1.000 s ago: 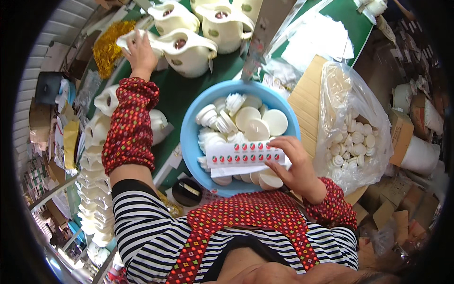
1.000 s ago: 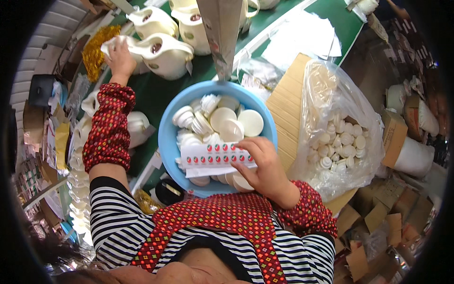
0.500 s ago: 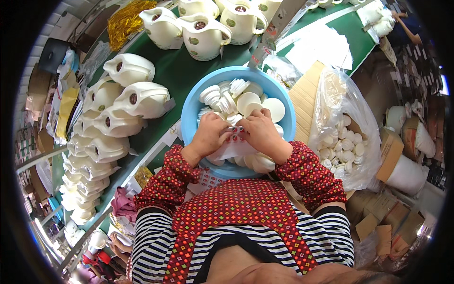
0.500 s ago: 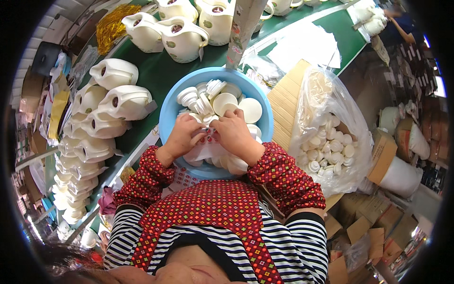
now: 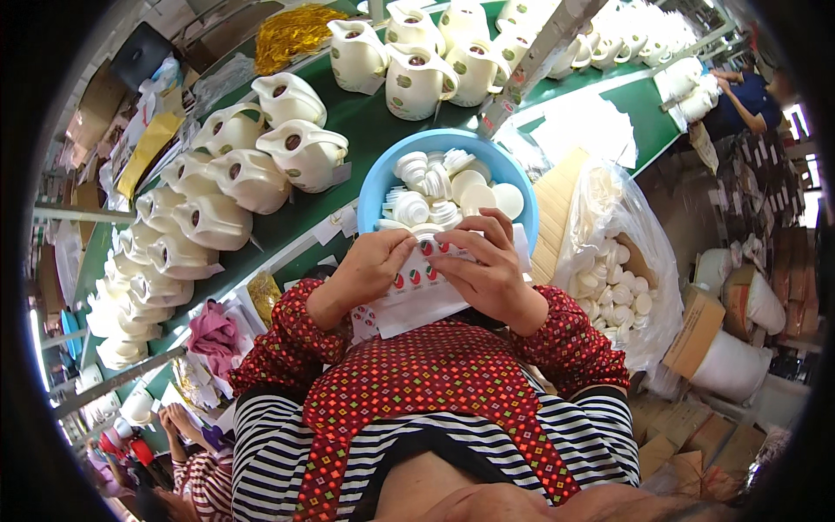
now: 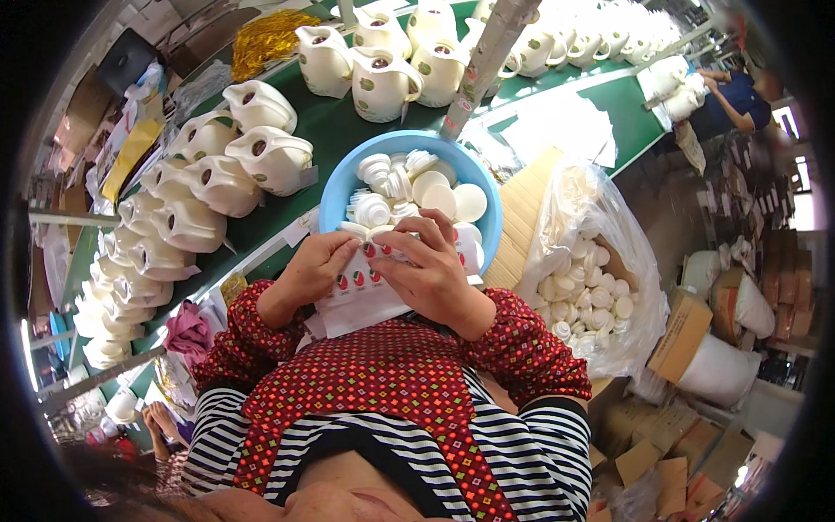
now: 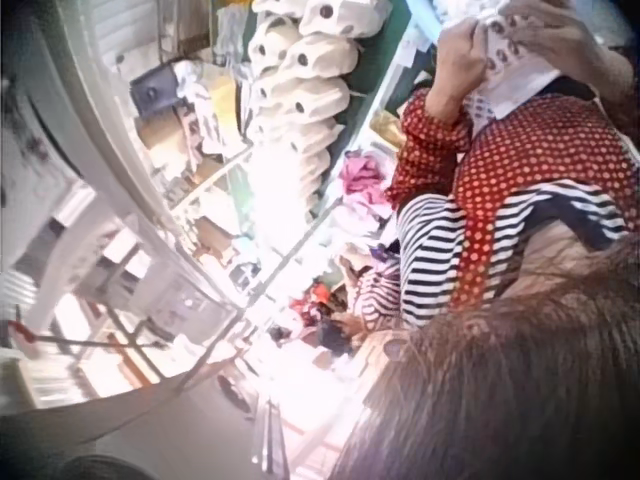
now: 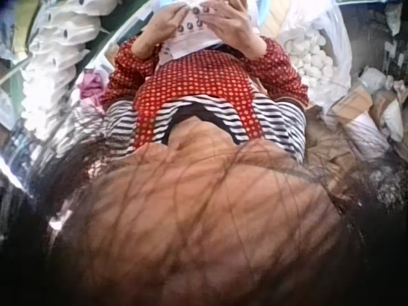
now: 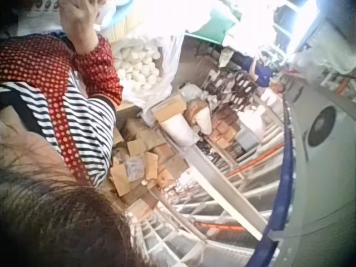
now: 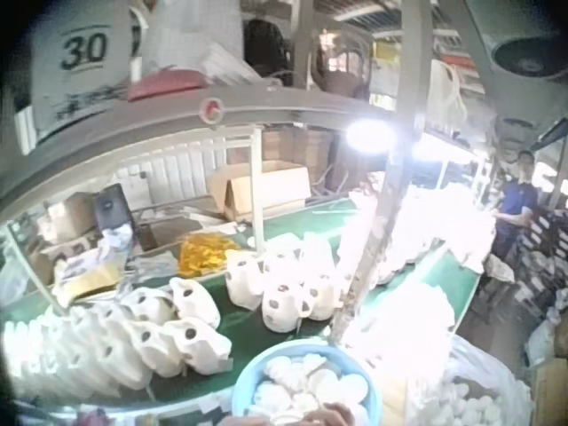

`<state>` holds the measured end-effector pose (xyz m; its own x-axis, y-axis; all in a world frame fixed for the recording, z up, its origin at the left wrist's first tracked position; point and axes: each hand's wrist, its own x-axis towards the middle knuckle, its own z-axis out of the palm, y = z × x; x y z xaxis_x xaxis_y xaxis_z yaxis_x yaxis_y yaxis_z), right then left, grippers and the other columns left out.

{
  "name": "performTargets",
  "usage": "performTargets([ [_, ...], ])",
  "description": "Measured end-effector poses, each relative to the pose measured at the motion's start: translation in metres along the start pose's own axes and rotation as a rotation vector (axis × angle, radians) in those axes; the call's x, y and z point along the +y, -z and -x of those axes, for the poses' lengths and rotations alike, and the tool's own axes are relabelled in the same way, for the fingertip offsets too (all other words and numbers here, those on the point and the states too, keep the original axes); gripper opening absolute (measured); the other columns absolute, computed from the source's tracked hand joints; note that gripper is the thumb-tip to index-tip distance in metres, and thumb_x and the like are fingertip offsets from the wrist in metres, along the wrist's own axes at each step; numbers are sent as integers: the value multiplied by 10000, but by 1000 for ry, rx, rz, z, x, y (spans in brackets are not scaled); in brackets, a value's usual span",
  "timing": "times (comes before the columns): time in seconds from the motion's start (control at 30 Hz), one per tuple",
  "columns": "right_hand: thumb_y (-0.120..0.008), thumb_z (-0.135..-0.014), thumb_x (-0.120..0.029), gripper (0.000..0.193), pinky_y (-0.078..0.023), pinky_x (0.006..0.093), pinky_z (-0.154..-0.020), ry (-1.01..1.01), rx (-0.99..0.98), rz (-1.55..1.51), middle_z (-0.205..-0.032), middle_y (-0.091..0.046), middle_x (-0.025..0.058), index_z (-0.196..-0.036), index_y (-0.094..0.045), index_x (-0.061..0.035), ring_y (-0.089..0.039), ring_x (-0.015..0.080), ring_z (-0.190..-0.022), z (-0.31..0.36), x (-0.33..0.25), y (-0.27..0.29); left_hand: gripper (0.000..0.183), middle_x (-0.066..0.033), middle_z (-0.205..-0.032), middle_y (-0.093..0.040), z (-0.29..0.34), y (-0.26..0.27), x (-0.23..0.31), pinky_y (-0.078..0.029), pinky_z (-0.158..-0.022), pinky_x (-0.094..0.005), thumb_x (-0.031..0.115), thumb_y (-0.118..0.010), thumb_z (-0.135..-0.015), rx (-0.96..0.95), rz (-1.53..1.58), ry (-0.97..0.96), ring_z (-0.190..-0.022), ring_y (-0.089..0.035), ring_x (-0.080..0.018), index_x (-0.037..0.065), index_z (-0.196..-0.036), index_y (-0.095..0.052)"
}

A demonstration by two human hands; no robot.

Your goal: The person applies small round stickers to the exterior of white ceramic pitchers and places lids on them. The person picks up pitchers from a green conveyor belt, applies stickers, and then places the finished items back on the belt.

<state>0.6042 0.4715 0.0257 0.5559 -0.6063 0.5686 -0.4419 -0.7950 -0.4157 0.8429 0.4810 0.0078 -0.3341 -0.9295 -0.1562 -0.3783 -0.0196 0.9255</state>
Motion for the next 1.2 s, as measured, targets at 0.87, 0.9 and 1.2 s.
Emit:
performTargets([
  [0.87, -870, -753, -166, 411, -319, 548, -1154, 200, 68, 116, -1276, -682, 13, -1152, -781, -127, -627, 254, -1112, -24, -82, 16, 300, 23, -823, -693, 116, 5, 37, -468, -653, -224, 232, -624, -1079, 125, 505, -2, -745, -536, -27, -15, -1195, -749],
  [0.9, -864, -767, -181, 413, -299, 551, -1162, 142, 61, 92, -1282, -674, 11, -1167, -776, -131, -612, 256, -1138, -26, -84, 18, 300, 19, -838, -700, 117, 6, 41, -473, -664, -224, 230, -625, -1078, 123, 470, 18, -755, -540, -27, -15, -1200, -748],
  [1.2, -857, -779, -168, 361, -246, 569, -1180, 148, 61, 66, -1208, -696, -19, -1134, -790, -157, -593, 243, -1176, -27, -79, 20, 294, -1, -910, -733, 130, 6, 57, -508, -661, -199, 203, -603, -1084, 139, 521, 43, -730, -603, -18, -6, -1239, -740],
])
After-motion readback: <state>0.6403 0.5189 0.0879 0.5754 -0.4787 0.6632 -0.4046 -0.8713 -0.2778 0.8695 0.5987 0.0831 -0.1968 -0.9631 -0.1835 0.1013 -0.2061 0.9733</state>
